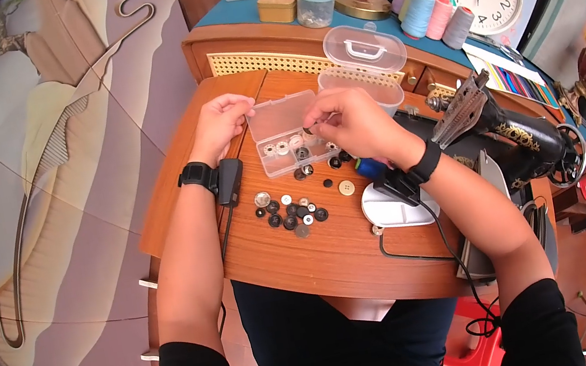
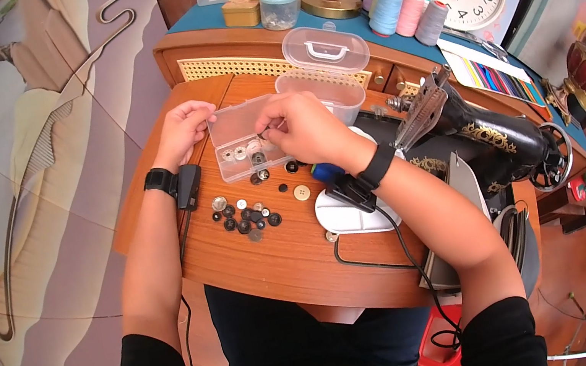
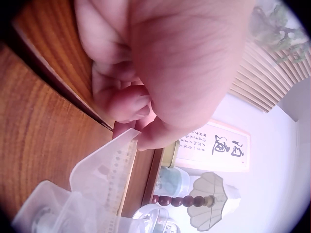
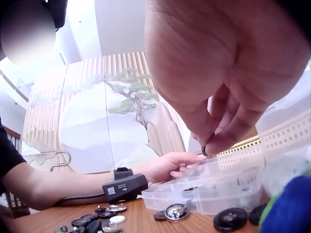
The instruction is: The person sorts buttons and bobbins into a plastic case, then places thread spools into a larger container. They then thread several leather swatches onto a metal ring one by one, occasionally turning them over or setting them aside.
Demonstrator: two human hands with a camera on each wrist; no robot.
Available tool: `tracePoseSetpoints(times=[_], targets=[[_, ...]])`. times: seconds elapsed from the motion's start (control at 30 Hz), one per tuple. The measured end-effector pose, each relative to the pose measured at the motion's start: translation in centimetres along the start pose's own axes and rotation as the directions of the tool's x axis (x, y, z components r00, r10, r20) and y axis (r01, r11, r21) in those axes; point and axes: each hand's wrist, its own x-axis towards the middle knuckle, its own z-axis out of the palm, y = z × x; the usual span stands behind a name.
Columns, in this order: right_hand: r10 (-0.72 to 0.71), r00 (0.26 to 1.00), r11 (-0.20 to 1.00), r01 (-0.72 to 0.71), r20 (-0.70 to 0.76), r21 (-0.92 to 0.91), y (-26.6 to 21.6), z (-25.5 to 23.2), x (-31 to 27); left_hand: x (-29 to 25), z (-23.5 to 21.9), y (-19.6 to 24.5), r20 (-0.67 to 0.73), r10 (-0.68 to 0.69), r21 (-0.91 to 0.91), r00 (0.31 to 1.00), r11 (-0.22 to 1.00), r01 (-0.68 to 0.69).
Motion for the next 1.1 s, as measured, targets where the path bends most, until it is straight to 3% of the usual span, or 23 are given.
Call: tracePoseSetpoints(times=[0.1,0.33,0.53,0.63,0.9,1.1], targets=[[-0.002,0.999,0.994,0.005,-0.036,0.105,-0.3,0.9,0.5,-0.1,0.0,-0.2,0.0,-0.001,-0.041,1.0,0.999,0.001],[-0.035,0.994,0.999,0.036,0.106,-0.009,-1.3,3.2,3.7,-0.2,0.1,0.1,-0.002,-0.004,-0.031,1.0,1.0,0.004],[0.024,0.98,0.999,-0.03,0.197,0.026,-1.8,3.9,4.6,-0.1,0.1,0.0,0.001,-0.003,-0.024,1.0,1.0,0.003],[0.062,0.978,0.997,-0.05,0.197,-0.063,-1.4,4.0,4.5,-0.3,0.1,0.1,-0.004,-0.009,-0.004,1.0,1.0,0.009],[-0.079,0.992,0.982,0.095,0.097,-0.166,-1.6,4.1,3.2,-0.3,0.2,0.2,-0.005,-0.01,-0.001,1.0,1.0,0.01],[-0.167,0.979,0.948,0.193,0.118,-0.253,-0.6,4.3,3.1,-0.2,0.2,0.1,-0.002,-0.013,0.002,1.0,1.0,0.013]])
